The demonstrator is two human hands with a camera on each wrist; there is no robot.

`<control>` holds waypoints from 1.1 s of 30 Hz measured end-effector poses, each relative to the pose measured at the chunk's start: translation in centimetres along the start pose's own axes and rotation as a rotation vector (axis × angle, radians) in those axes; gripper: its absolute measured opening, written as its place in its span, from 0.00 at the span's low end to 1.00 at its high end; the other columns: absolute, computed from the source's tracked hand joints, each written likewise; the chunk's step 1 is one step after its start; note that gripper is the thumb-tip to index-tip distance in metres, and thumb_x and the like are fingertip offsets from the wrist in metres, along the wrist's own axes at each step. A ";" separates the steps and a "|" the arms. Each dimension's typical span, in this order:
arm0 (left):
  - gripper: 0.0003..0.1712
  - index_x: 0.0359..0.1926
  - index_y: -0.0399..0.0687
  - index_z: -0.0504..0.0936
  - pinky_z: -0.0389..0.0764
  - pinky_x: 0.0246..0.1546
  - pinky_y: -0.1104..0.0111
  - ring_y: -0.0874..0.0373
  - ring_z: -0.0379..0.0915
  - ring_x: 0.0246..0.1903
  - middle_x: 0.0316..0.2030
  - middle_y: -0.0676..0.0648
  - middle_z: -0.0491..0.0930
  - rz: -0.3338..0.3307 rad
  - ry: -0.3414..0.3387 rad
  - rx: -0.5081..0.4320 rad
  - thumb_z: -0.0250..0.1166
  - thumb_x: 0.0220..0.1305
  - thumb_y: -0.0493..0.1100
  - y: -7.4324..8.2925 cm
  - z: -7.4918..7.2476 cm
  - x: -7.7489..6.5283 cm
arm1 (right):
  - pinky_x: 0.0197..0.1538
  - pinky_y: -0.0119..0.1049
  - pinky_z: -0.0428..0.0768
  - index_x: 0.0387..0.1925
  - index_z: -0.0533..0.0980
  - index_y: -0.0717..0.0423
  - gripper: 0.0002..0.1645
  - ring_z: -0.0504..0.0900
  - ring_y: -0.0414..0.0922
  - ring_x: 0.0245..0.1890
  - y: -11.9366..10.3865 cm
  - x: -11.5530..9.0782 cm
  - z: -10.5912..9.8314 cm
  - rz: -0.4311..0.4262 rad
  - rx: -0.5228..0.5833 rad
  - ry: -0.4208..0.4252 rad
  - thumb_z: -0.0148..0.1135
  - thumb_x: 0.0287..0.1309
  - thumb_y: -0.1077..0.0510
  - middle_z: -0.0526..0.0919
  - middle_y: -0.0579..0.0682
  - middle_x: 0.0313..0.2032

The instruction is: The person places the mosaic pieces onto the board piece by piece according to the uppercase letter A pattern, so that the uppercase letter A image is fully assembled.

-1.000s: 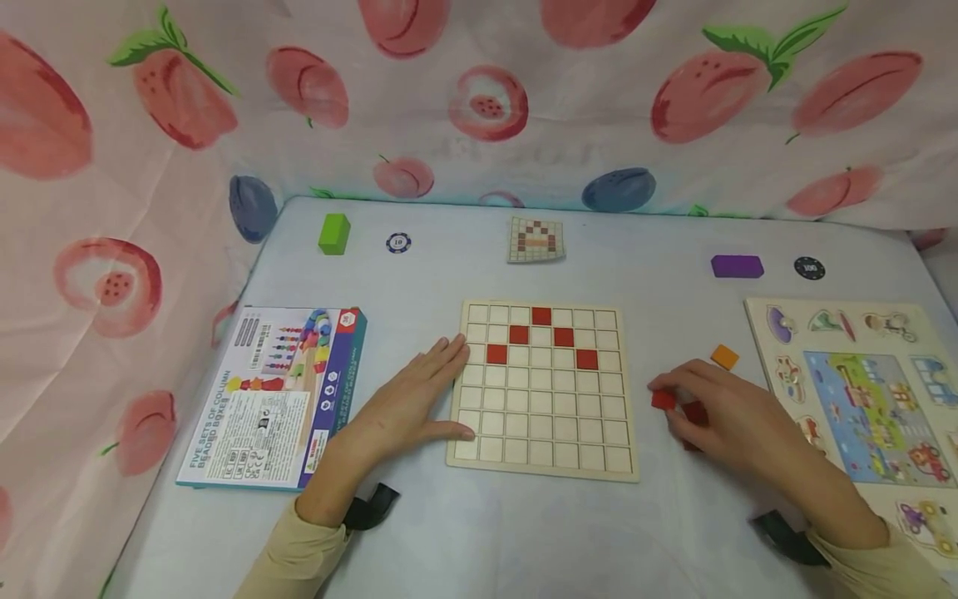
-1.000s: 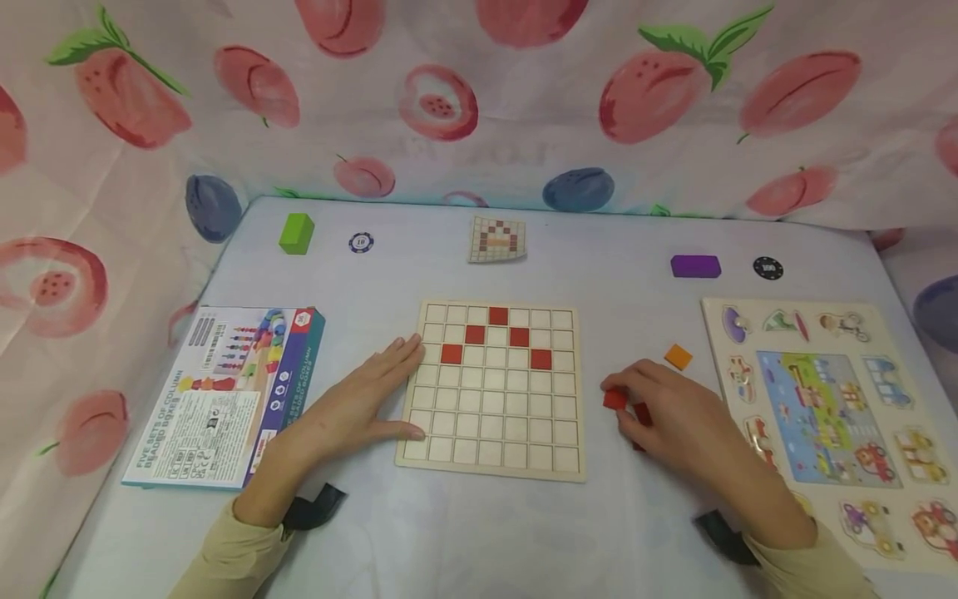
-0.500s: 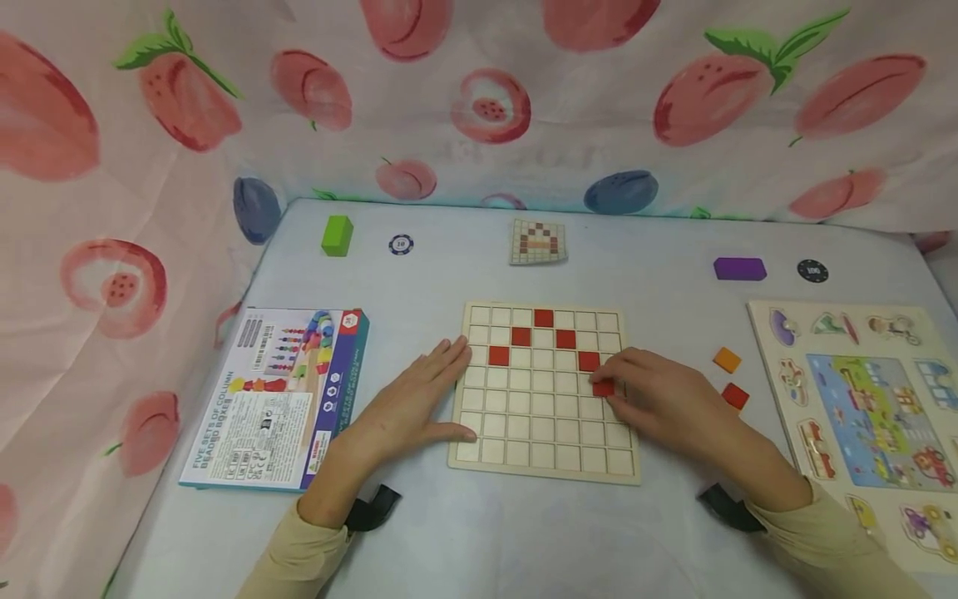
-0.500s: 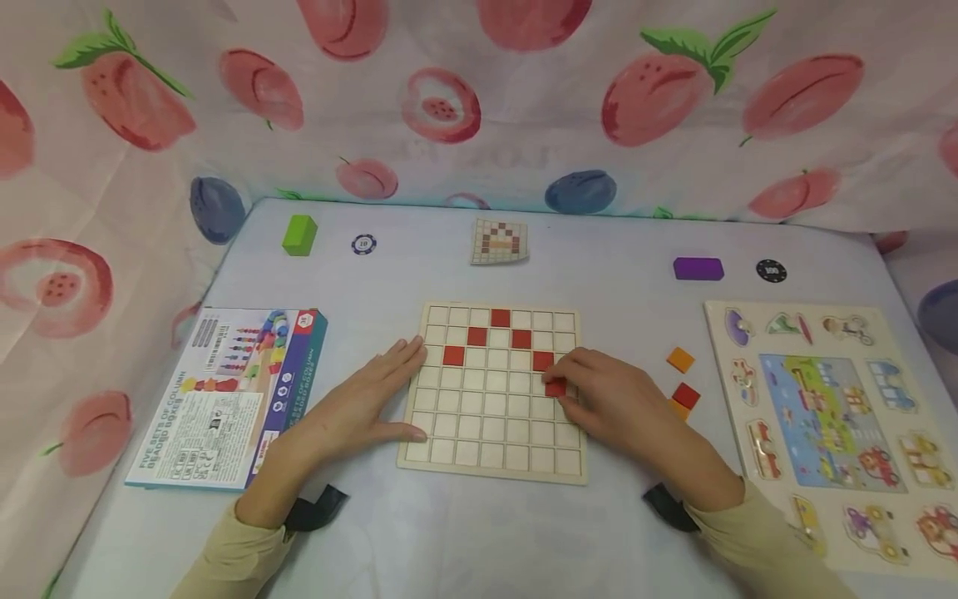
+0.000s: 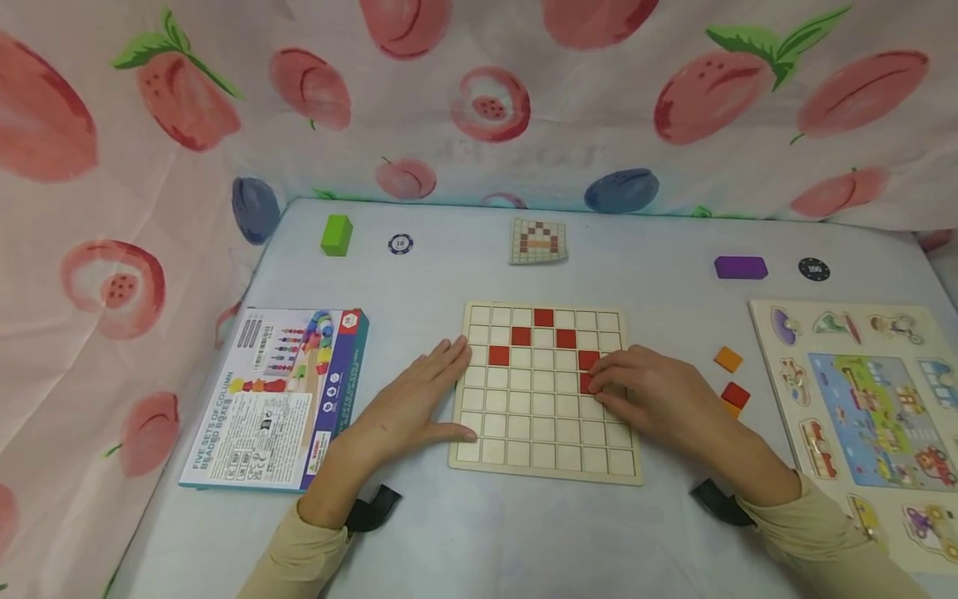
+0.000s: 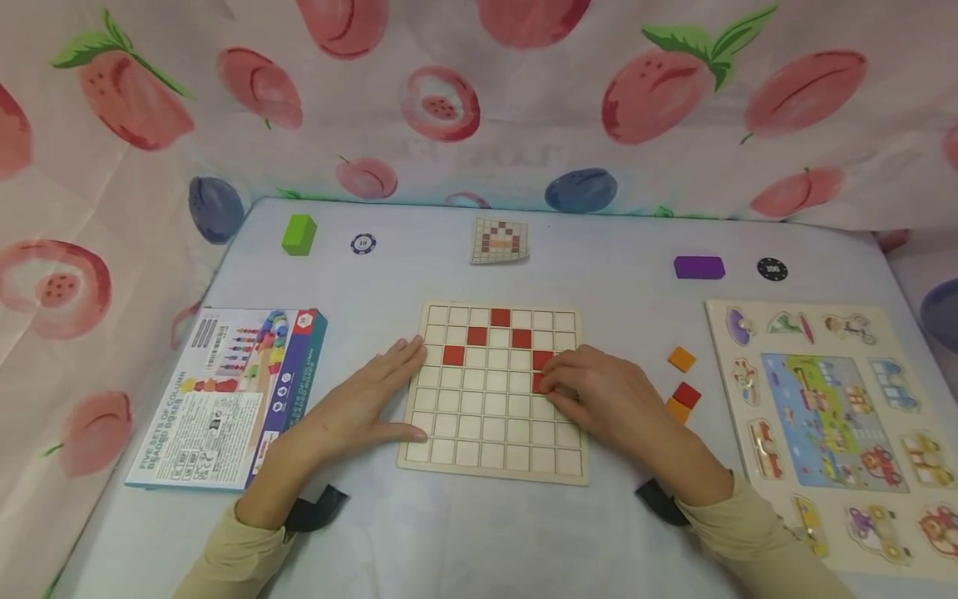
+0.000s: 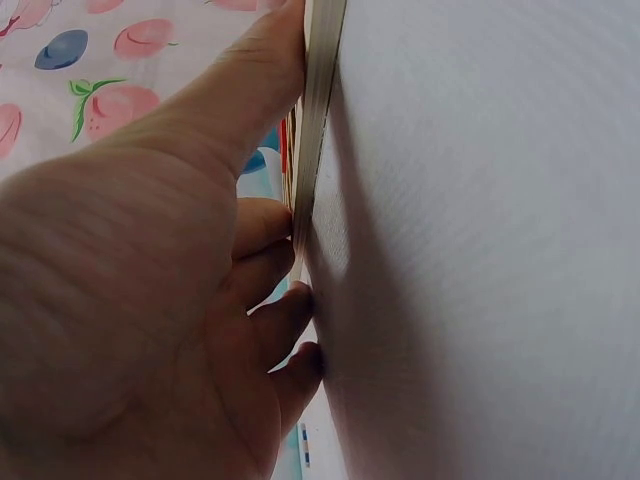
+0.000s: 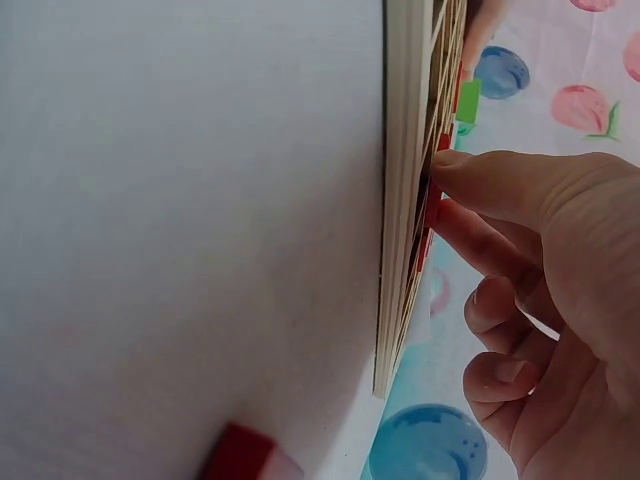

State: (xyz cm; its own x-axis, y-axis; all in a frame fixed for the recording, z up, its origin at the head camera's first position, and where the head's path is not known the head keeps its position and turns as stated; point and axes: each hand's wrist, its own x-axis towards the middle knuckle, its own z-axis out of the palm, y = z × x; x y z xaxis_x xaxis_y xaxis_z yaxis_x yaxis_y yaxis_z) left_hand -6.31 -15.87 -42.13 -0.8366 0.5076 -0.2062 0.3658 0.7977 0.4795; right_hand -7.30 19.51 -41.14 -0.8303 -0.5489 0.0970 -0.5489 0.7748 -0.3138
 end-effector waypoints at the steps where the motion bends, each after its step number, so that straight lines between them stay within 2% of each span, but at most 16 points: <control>1: 0.65 0.85 0.46 0.53 0.54 0.87 0.49 0.47 0.42 0.87 0.87 0.48 0.46 -0.001 0.000 -0.001 0.77 0.59 0.65 0.0 0.0 0.0 | 0.48 0.44 0.92 0.39 0.91 0.41 0.10 0.87 0.44 0.52 0.0 0.0 0.0 -0.001 -0.003 0.000 0.82 0.55 0.57 0.91 0.41 0.47; 9: 0.65 0.85 0.47 0.53 0.54 0.87 0.49 0.47 0.42 0.87 0.87 0.48 0.47 -0.008 0.001 -0.012 0.78 0.59 0.65 0.0 0.3 0.0 | 0.46 0.44 0.91 0.39 0.90 0.40 0.09 0.87 0.43 0.52 0.3 -0.8 -0.3 0.005 -0.012 0.013 0.80 0.57 0.55 0.91 0.40 0.48; 14: 0.64 0.85 0.47 0.53 0.54 0.87 0.49 0.47 0.42 0.87 0.87 0.49 0.46 -0.008 0.002 -0.009 0.77 0.59 0.65 0.0 0.3 -0.1 | 0.45 0.46 0.90 0.43 0.88 0.35 0.14 0.87 0.43 0.52 2.1 -3.5 -1.2 0.061 -0.025 0.066 0.79 0.58 0.57 0.88 0.38 0.51; 19: 0.65 0.85 0.47 0.53 0.54 0.87 0.49 0.47 0.41 0.87 0.87 0.49 0.46 -0.011 0.004 -0.008 0.78 0.59 0.65 0.0 0.1 -0.1 | 0.36 0.39 0.85 0.46 0.87 0.36 0.21 0.86 0.46 0.49 4.7 -6.8 -2.6 0.170 -0.054 0.063 0.76 0.55 0.64 0.87 0.43 0.53; 23: 0.65 0.85 0.47 0.53 0.54 0.87 0.49 0.47 0.41 0.87 0.87 0.49 0.46 -0.017 -0.001 -0.008 0.78 0.59 0.64 0.0 0.0 -0.1 | 0.37 0.46 0.87 0.49 0.87 0.40 0.24 0.84 0.56 0.53 6.5 -8.8 -3.5 0.246 -0.079 0.022 0.74 0.54 0.68 0.86 0.53 0.56; 26: 0.65 0.85 0.47 0.53 0.54 0.87 0.49 0.47 0.41 0.87 0.87 0.48 0.46 -0.017 -0.003 -0.007 0.78 0.59 0.64 0.0 0.1 -0.1 | 0.42 0.53 0.88 0.49 0.88 0.41 0.24 0.82 0.57 0.55 7.4 -9.7 -3.8 0.294 -0.089 -0.001 0.72 0.56 0.69 0.86 0.55 0.58; 28: 0.65 0.85 0.47 0.53 0.54 0.87 0.49 0.47 0.41 0.87 0.87 0.48 0.46 -0.013 -0.002 -0.010 0.78 0.59 0.64 0.1 0.0 -0.1 | 0.43 0.55 0.87 0.49 0.88 0.42 0.23 0.81 0.57 0.56 7.7 -10.1 -3.9 0.313 -0.090 -0.018 0.72 0.56 0.69 0.86 0.55 0.58; 31: 0.65 0.85 0.47 0.53 0.54 0.87 0.49 0.47 0.41 0.87 0.87 0.48 0.46 -0.008 0.002 -0.017 0.78 0.59 0.64 0.1 0.0 -0.1 | 0.52 0.64 0.85 0.49 0.89 0.45 0.21 0.80 0.60 0.57 8.1 -10.3 -3.8 0.330 -0.112 -0.054 0.76 0.55 0.66 0.85 0.57 0.58; 33: 0.65 0.85 0.47 0.53 0.54 0.87 0.48 0.47 0.41 0.87 0.87 0.48 0.46 -0.007 0.003 -0.019 0.78 0.59 0.64 0.1 0.0 -0.1 | 0.53 0.67 0.84 0.49 0.89 0.47 0.19 0.81 0.61 0.57 8.2 -10.3 -3.7 0.342 -0.135 -0.070 0.79 0.54 0.62 0.86 0.58 0.57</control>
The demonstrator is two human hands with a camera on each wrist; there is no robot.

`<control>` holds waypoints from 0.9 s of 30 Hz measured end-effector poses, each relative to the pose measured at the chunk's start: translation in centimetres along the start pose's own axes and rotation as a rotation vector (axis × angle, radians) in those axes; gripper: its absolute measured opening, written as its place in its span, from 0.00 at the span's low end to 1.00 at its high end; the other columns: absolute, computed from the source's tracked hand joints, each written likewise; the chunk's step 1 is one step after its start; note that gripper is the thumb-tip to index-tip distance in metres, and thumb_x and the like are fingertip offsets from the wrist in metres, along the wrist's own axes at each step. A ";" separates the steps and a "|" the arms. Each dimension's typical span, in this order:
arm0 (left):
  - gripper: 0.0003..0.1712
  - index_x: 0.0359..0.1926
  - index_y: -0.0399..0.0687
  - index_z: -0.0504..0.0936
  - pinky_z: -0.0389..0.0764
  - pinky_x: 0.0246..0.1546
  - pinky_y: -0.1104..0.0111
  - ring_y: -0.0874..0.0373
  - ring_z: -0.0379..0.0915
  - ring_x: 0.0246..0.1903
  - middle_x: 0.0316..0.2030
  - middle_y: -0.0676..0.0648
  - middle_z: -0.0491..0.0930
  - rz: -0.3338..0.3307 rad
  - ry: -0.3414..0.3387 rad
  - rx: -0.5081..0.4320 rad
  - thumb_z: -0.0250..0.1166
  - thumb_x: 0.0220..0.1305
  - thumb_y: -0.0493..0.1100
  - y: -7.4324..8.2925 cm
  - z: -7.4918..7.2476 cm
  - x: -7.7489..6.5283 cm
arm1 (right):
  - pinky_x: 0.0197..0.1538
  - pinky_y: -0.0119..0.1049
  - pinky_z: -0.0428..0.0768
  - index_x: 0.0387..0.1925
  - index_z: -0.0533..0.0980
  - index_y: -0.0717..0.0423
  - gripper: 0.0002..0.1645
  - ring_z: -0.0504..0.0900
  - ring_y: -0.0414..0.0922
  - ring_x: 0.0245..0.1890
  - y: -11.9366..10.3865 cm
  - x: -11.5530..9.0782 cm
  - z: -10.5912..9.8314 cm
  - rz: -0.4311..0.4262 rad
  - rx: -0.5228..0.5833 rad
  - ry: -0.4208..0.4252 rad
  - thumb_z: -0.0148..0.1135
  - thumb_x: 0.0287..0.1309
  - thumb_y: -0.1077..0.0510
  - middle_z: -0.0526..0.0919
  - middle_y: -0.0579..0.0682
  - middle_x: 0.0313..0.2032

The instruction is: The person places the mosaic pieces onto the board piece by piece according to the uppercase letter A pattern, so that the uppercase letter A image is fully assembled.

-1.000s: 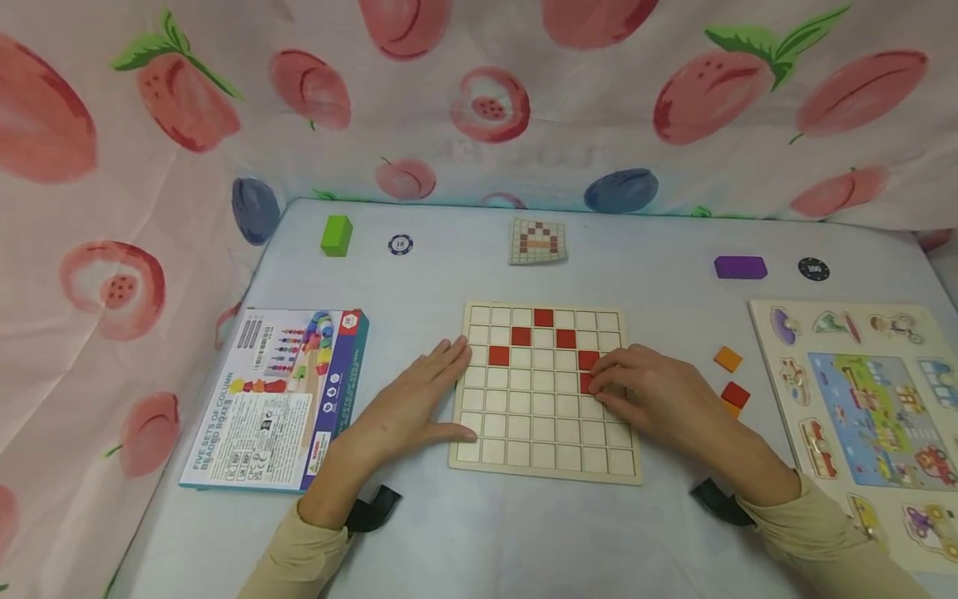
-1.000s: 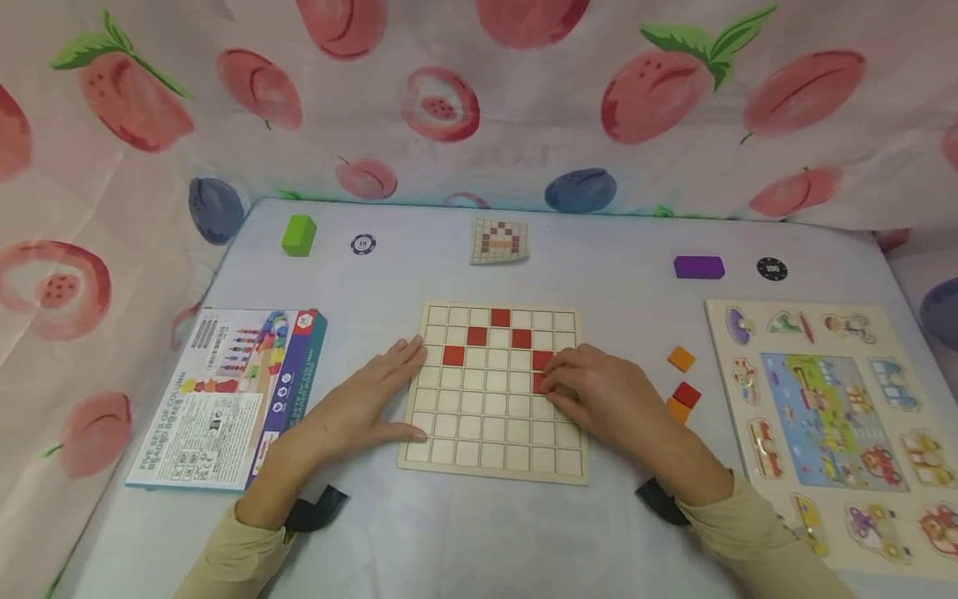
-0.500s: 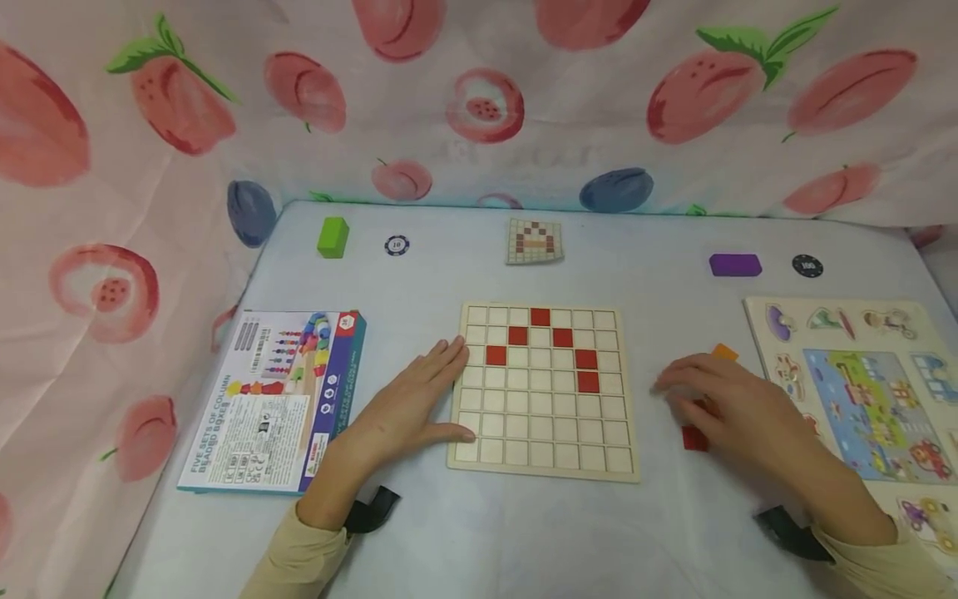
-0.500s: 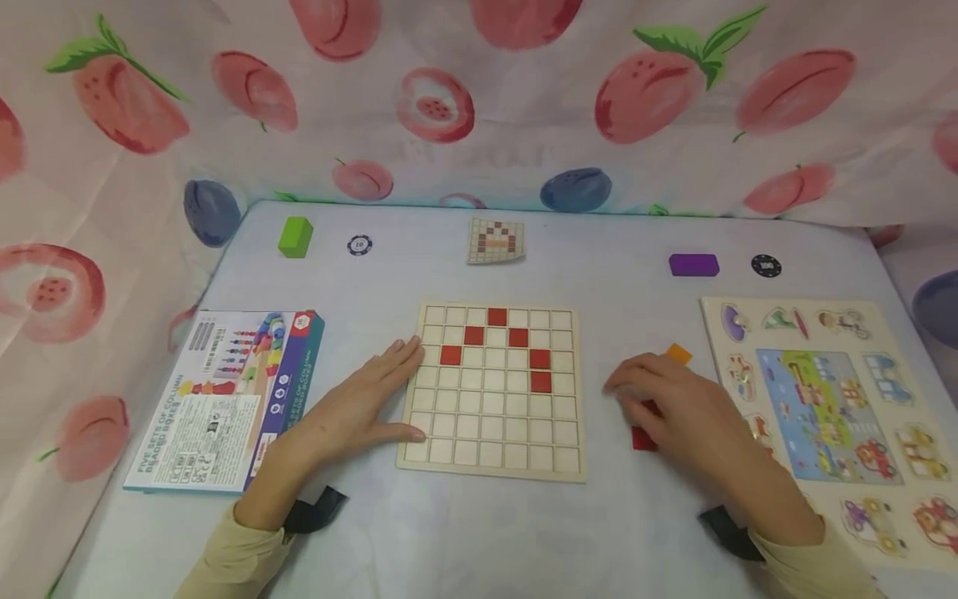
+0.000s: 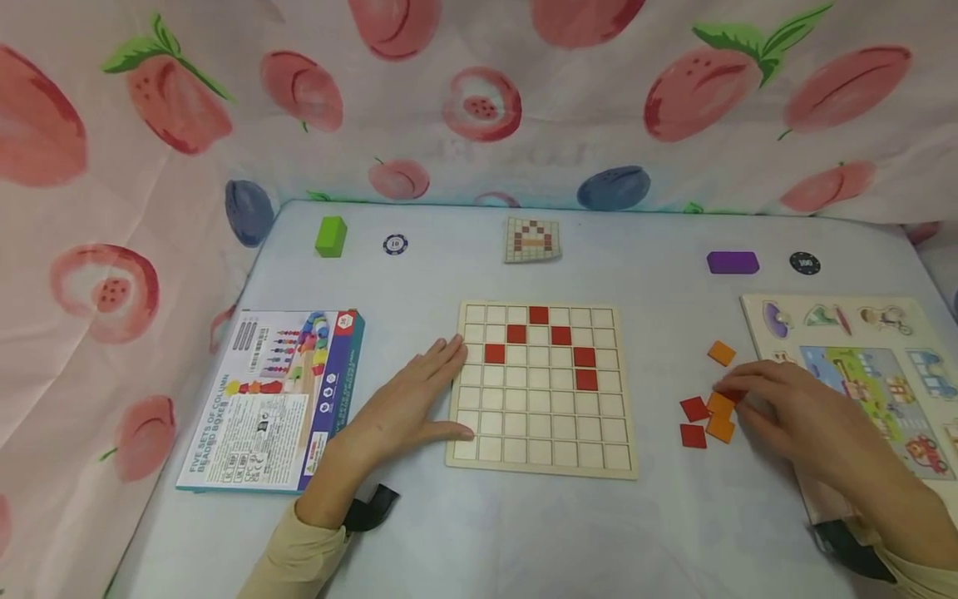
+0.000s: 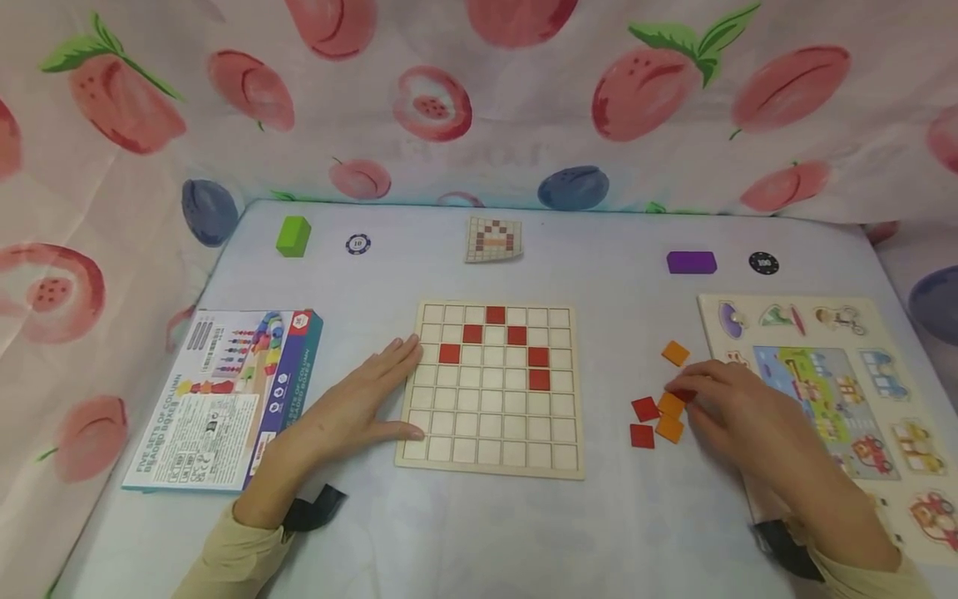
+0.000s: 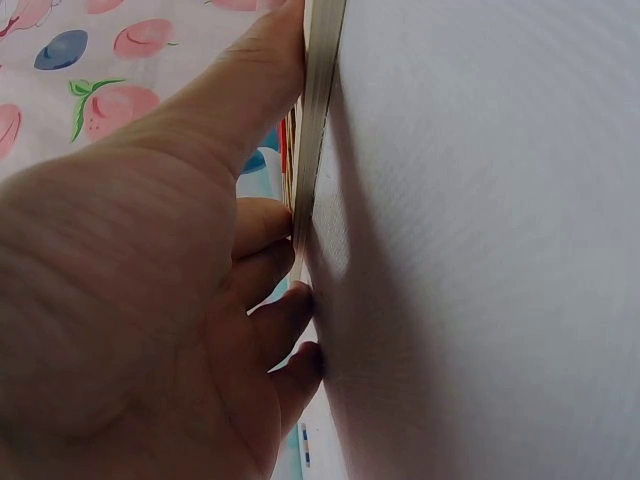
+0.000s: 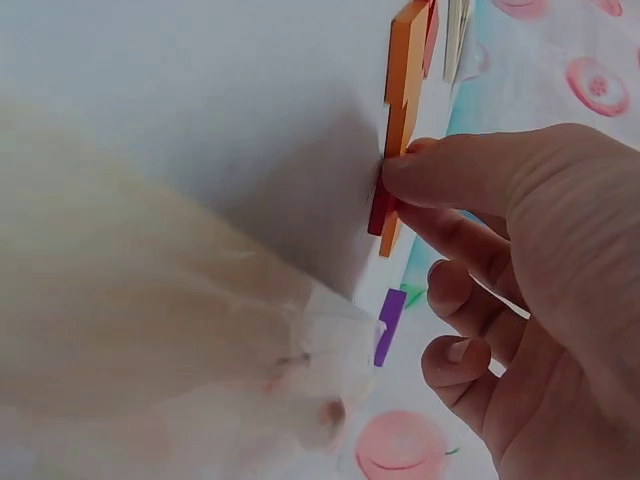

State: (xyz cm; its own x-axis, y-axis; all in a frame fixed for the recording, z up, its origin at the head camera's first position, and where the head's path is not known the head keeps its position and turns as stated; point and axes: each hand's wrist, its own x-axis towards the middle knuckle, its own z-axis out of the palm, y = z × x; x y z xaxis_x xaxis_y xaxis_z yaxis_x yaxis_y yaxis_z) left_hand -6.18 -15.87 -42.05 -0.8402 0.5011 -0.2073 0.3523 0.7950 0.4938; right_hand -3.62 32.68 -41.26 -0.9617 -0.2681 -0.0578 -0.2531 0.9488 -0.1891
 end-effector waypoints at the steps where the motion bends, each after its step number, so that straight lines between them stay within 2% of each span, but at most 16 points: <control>1: 0.65 0.85 0.47 0.53 0.54 0.87 0.48 0.47 0.41 0.87 0.87 0.48 0.46 0.001 0.002 0.000 0.78 0.59 0.64 0.0 0.0 0.0 | 0.54 0.68 0.83 0.49 0.89 0.47 0.19 0.81 0.62 0.56 0.1 0.0 0.0 0.003 -0.014 -0.001 0.80 0.53 0.61 0.86 0.58 0.56; 8: 0.65 0.85 0.47 0.53 0.54 0.87 0.49 0.47 0.41 0.87 0.87 0.48 0.46 0.002 -0.001 0.002 0.78 0.59 0.64 0.0 0.0 0.2 | 0.49 0.67 0.85 0.48 0.89 0.48 0.20 0.82 0.60 0.48 0.6 0.2 -0.2 0.007 -0.032 -0.021 0.82 0.51 0.59 0.85 0.61 0.52; 14: 0.65 0.85 0.47 0.53 0.54 0.87 0.49 0.47 0.42 0.87 0.87 0.48 0.46 -0.005 -0.003 0.004 0.78 0.59 0.64 0.0 0.0 0.1 | 0.53 0.73 0.82 0.54 0.86 0.53 0.23 0.80 0.64 0.52 1.0 0.2 -0.5 0.062 -0.028 -0.087 0.79 0.55 0.58 0.82 0.66 0.57; 17: 0.65 0.85 0.47 0.53 0.54 0.87 0.49 0.47 0.42 0.87 0.87 0.48 0.47 -0.004 -0.003 0.003 0.78 0.59 0.64 0.0 0.0 0.1 | 0.52 0.72 0.83 0.55 0.84 0.54 0.26 0.82 0.63 0.50 1.1 0.2 -0.8 0.070 -0.038 -0.084 0.80 0.54 0.56 0.84 0.65 0.56; 18: 0.65 0.85 0.47 0.53 0.54 0.87 0.49 0.47 0.42 0.87 0.87 0.48 0.47 -0.004 -0.004 0.002 0.78 0.59 0.64 0.0 0.0 0.1 | 0.50 0.69 0.85 0.55 0.84 0.53 0.27 0.82 0.61 0.48 1.0 0.2 -0.8 0.064 -0.040 -0.068 0.81 0.53 0.55 0.84 0.64 0.54; 21: 0.65 0.85 0.46 0.54 0.55 0.87 0.48 0.47 0.42 0.87 0.87 0.48 0.46 -0.003 -0.004 0.004 0.79 0.58 0.64 0.0 0.0 0.1 | 0.37 0.50 0.88 0.52 0.85 0.49 0.27 0.84 0.55 0.42 0.3 0.5 -0.9 0.012 -0.025 0.006 0.84 0.49 0.54 0.87 0.58 0.50; 24: 0.65 0.85 0.46 0.54 0.55 0.87 0.48 0.47 0.42 0.87 0.87 0.48 0.47 -0.003 -0.001 0.004 0.79 0.58 0.64 -0.1 0.0 0.1 | 0.27 0.33 0.80 0.49 0.86 0.44 0.25 0.86 0.54 0.43 -1.6 1.0 -0.7 -0.068 0.024 0.082 0.85 0.46 0.55 0.88 0.55 0.51; 27: 0.65 0.85 0.46 0.54 0.55 0.87 0.48 0.47 0.42 0.87 0.87 0.48 0.47 -0.004 -0.001 0.004 0.79 0.58 0.64 -0.1 0.1 0.2 | 0.27 0.28 0.77 0.47 0.86 0.41 0.23 0.87 0.46 0.40 -4.2 1.9 -0.1 -0.176 0.076 0.142 0.85 0.46 0.55 0.89 0.49 0.49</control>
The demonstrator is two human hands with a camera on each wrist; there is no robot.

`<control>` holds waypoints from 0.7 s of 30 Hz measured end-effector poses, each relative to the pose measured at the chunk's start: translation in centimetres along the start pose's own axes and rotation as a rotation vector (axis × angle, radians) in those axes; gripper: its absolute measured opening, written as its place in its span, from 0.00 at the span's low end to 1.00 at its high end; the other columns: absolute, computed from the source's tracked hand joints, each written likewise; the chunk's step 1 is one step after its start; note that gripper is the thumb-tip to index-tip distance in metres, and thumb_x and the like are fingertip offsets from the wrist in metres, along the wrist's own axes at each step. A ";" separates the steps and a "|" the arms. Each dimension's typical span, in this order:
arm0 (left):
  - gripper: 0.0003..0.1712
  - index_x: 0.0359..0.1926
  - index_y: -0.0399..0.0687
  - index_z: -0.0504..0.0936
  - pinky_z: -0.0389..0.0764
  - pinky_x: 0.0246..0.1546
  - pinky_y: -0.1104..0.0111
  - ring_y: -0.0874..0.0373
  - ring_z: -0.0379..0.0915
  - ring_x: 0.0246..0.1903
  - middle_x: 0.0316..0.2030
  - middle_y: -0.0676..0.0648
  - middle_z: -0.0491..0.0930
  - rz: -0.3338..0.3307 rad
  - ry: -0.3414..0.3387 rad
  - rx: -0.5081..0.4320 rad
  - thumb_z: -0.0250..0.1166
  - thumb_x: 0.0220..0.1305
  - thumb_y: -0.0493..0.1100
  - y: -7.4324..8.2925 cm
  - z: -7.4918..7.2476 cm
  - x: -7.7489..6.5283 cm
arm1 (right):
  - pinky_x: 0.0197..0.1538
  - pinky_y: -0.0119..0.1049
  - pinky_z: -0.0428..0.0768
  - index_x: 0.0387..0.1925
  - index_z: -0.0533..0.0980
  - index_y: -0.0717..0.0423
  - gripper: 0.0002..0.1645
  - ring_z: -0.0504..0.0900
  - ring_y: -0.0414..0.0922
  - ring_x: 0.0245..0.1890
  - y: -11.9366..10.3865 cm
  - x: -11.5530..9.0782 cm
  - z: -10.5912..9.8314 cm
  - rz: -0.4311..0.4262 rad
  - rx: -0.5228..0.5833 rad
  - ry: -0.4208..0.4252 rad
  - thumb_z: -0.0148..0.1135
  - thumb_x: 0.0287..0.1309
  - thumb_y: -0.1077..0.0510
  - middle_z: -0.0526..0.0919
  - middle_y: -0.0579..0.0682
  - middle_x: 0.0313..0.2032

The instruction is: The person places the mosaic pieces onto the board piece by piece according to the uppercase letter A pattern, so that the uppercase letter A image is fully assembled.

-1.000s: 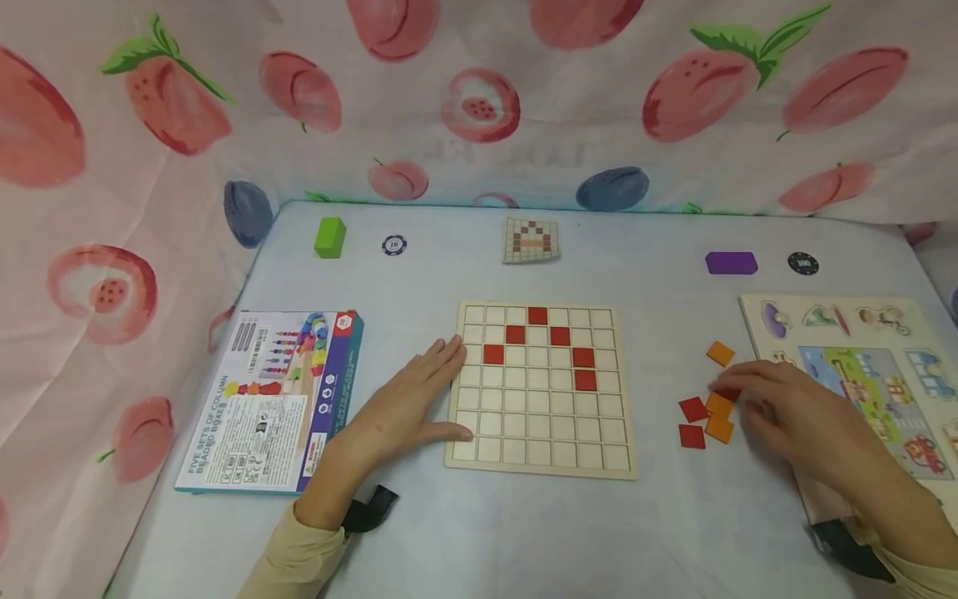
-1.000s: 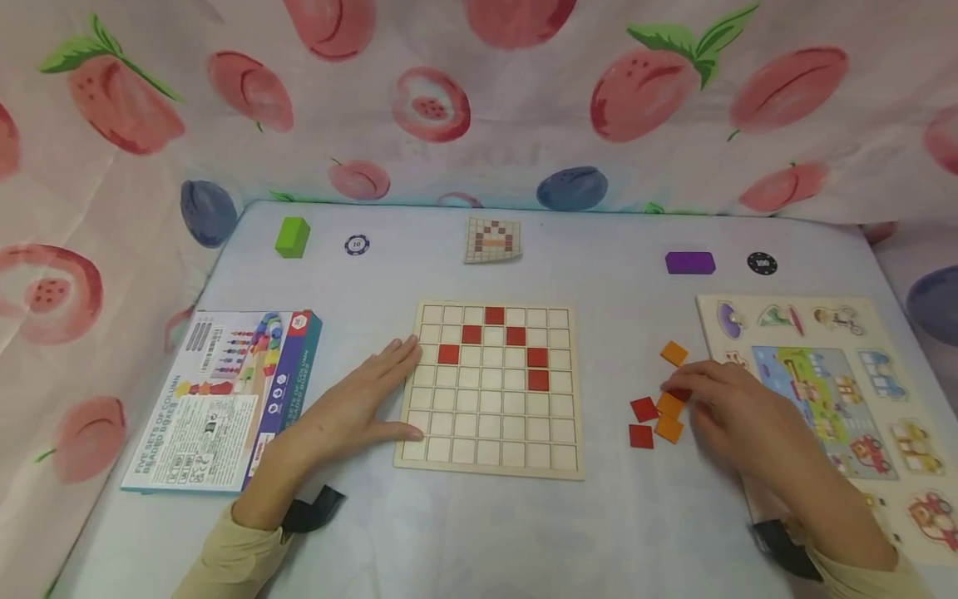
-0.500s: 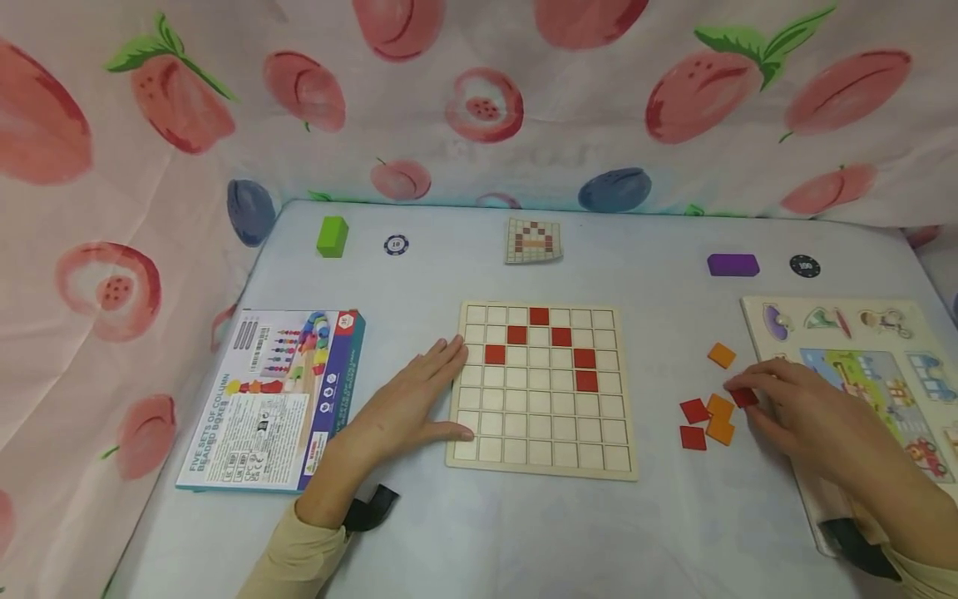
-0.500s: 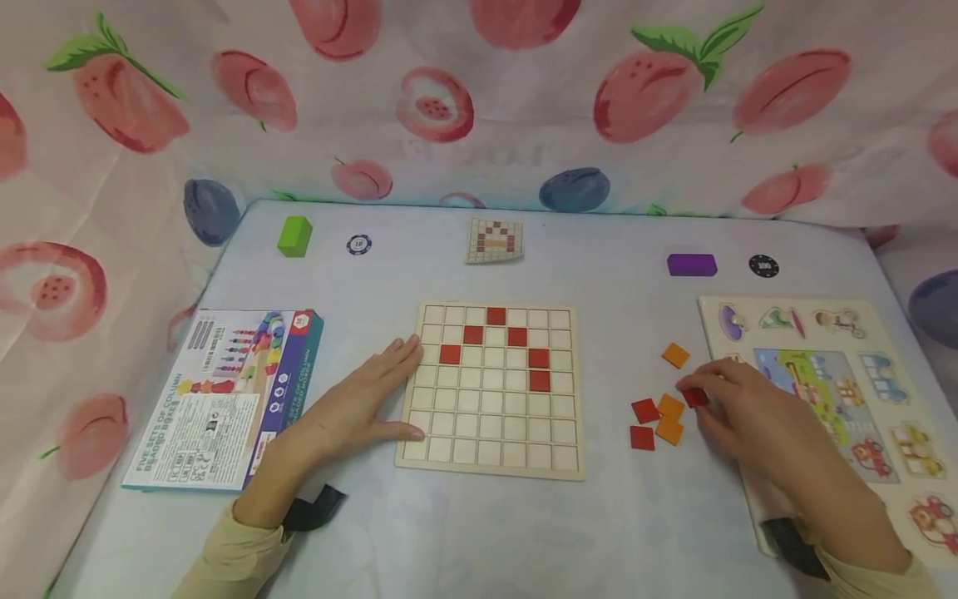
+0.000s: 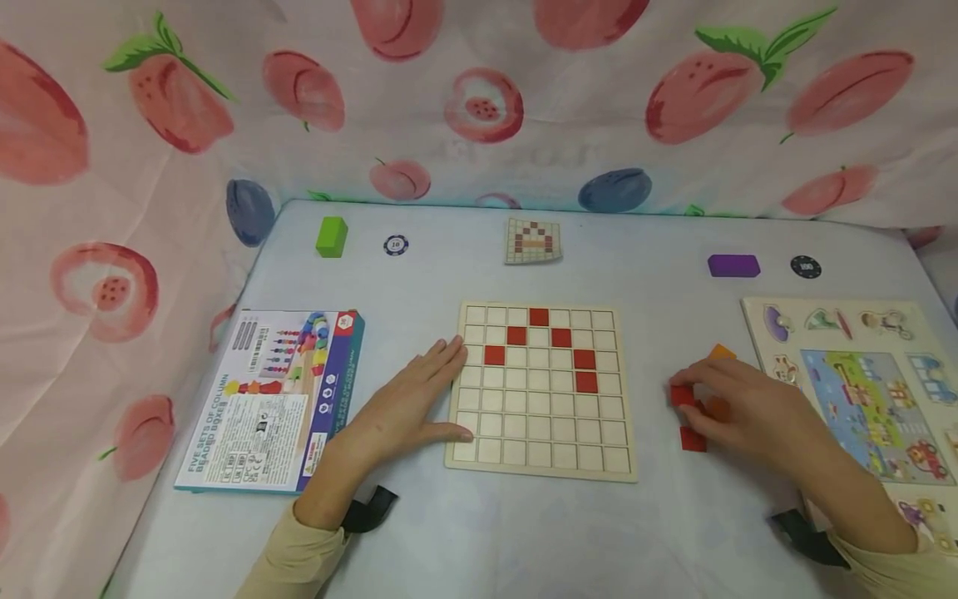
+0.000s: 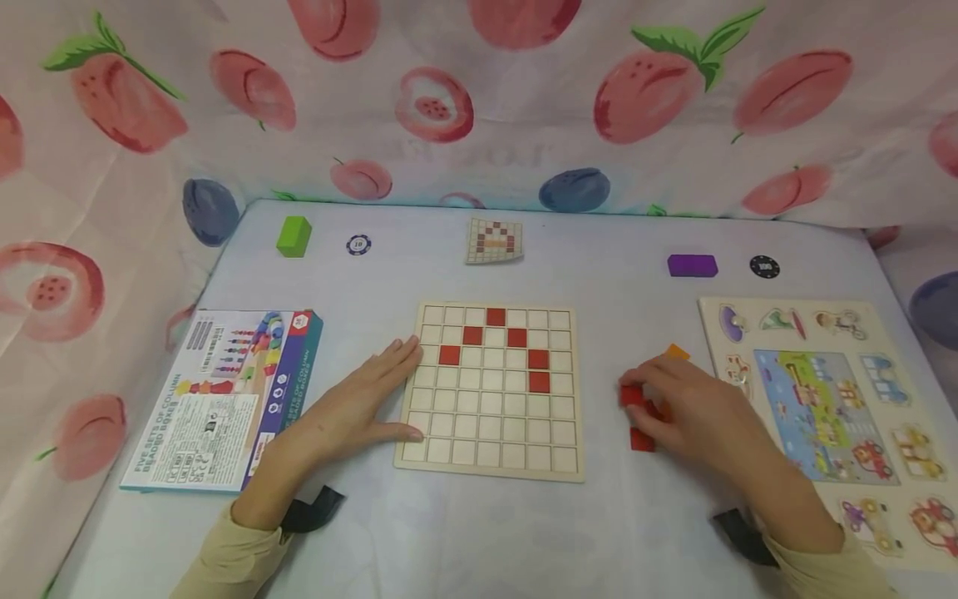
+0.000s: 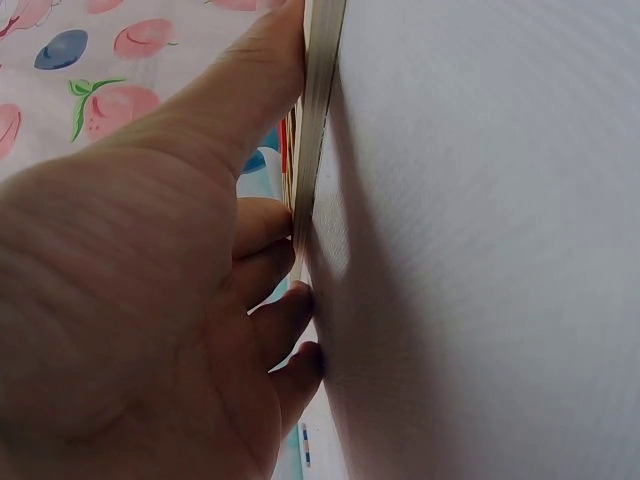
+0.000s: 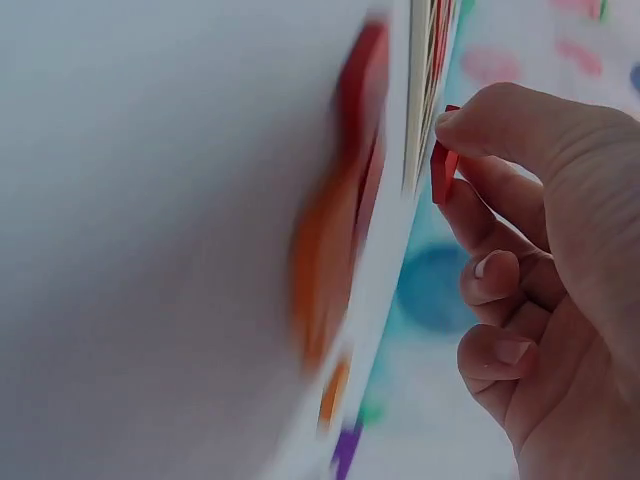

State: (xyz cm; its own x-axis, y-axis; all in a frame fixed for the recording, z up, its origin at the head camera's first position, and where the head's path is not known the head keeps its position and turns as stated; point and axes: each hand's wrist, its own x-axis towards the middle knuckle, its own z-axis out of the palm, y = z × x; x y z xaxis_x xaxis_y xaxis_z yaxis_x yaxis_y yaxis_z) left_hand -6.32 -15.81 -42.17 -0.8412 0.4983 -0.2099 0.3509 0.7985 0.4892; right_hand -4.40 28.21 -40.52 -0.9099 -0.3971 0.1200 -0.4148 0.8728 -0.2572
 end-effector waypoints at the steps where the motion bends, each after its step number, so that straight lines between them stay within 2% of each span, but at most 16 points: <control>1: 0.65 0.85 0.47 0.54 0.55 0.87 0.49 0.47 0.42 0.87 0.87 0.48 0.47 0.000 -0.001 0.000 0.79 0.58 0.64 0.0 0.0 0.0 | 0.27 0.28 0.78 0.46 0.86 0.40 0.23 0.86 0.43 0.39 -0.8 0.4 0.4 -0.034 0.010 0.012 0.85 0.47 0.54 0.89 0.46 0.48; 4: 0.65 0.85 0.46 0.53 0.55 0.87 0.48 0.47 0.42 0.87 0.87 0.48 0.46 0.001 -0.001 0.002 0.79 0.58 0.64 0.0 0.0 0.0 | 0.32 0.29 0.83 0.46 0.87 0.38 0.21 0.83 0.35 0.37 -3.2 1.6 1.5 -0.140 0.043 0.037 0.84 0.49 0.53 0.88 0.38 0.45; 7: 0.65 0.85 0.46 0.53 0.55 0.87 0.48 0.47 0.42 0.87 0.87 0.48 0.46 0.003 -0.002 -0.001 0.78 0.58 0.64 0.1 0.0 0.0 | 0.33 0.30 0.84 0.45 0.88 0.39 0.19 0.85 0.35 0.39 -5.2 2.5 2.5 -0.223 0.069 0.041 0.84 0.49 0.53 0.89 0.37 0.45; 9: 0.65 0.85 0.46 0.53 0.55 0.86 0.48 0.47 0.42 0.87 0.87 0.48 0.46 0.009 -0.001 -0.006 0.78 0.59 0.64 0.1 0.0 0.0 | 0.32 0.29 0.83 0.44 0.89 0.40 0.18 0.85 0.34 0.37 -6.1 3.0 2.9 -0.257 0.079 0.047 0.84 0.49 0.53 0.89 0.37 0.43; 15: 0.65 0.85 0.46 0.53 0.55 0.86 0.48 0.47 0.42 0.87 0.87 0.48 0.46 0.013 -0.008 0.004 0.78 0.59 0.65 0.1 -0.1 0.0 | 0.31 0.28 0.83 0.33 0.87 0.39 0.13 0.85 0.33 0.37 -6.7 3.6 3.7 -0.296 0.061 0.082 0.86 0.47 0.53 0.89 0.34 0.39; 21: 0.65 0.86 0.47 0.53 0.54 0.87 0.49 0.48 0.41 0.87 0.87 0.49 0.45 -0.001 -0.011 0.005 0.78 0.59 0.64 -0.1 -0.1 0.0 | 0.34 0.32 0.87 0.32 0.88 0.39 0.12 0.86 0.36 0.38 -6.9 4.1 3.6 -0.285 0.034 0.061 0.86 0.48 0.54 0.89 0.36 0.39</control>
